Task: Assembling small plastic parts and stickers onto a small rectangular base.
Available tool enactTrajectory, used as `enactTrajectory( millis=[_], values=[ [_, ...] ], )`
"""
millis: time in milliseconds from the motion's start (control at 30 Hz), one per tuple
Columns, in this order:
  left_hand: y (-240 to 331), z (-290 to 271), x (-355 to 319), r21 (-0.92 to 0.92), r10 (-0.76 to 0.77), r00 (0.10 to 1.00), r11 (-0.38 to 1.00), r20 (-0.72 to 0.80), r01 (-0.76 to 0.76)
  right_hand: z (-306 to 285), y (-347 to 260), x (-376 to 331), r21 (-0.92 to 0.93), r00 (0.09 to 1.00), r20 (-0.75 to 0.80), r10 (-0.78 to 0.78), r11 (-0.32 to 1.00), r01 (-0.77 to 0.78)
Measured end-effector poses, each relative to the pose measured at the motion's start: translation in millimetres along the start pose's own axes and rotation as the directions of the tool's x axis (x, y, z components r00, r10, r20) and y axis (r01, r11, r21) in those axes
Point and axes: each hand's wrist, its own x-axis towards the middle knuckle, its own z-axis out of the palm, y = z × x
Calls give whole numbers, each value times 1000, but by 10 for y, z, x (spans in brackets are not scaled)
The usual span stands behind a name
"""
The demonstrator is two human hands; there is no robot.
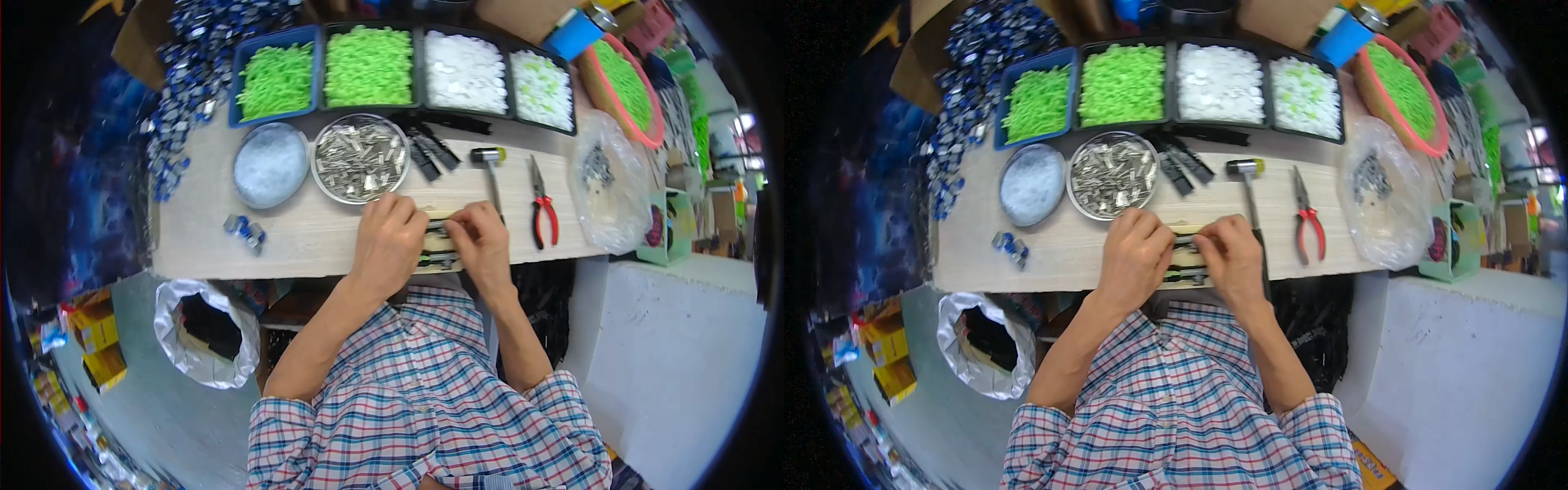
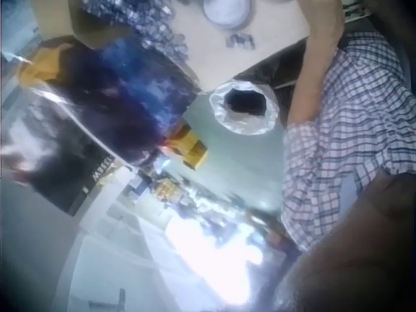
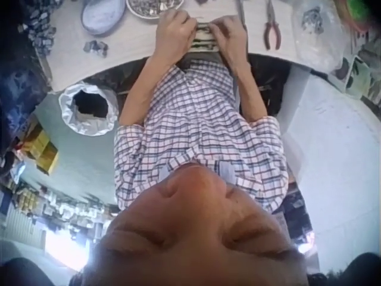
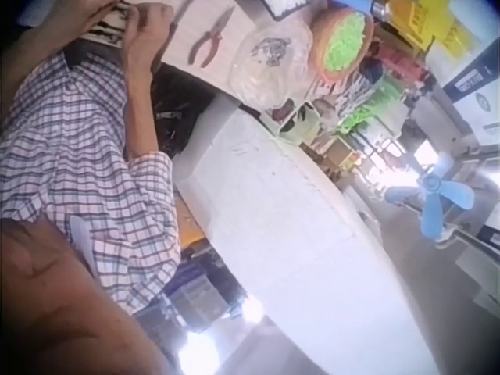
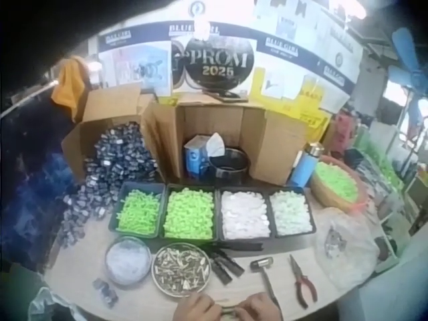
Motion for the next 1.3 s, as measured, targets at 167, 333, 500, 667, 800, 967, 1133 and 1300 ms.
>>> enactTrajectory(
  millis=[167, 333, 500, 667, 800, 967, 1133, 1300],
  values=[
    [37, 1, -3, 94, 5, 1000, 996, 21, -7, 32, 53, -37, -31, 995, 26, -94, 995, 95],
    [24, 20, 14, 94, 28, 999, 995, 47, -32, -17, 96, -43, -9, 995, 54, -84, 996, 85],
    [-12, 6, -8, 94, 20, 999, 995, 34, -23, -281, -32, -219, -47, 985, 13, -173, 984, 174],
    [-4, 9, -39, 57, 46, 999, 997, -4, -46, -863, 697, -1040, -185, 831, -557, -3, 975, -121],
    [16, -25, -24, 12, 17, 999, 1000, -39, -16, -755, 2142, -1985, -616, 940, -269, 211, 712, -337],
    [73, -113, -72, -84, -44, 989, 996, -143, 32, -184, 2440, -2447, -405, 631, -118, 767, 543, -736],
    [122, -242, -120, -135, -145, 958, 984, -246, 114, -204, 2521, -2583, -309, 727, -47, 685, 682, -663],
    [92, -405, -389, -343, -350, 898, 905, -265, 252, -578, 2472, -2827, -492, 862, -264, 433, 708, -507]
  ],
)
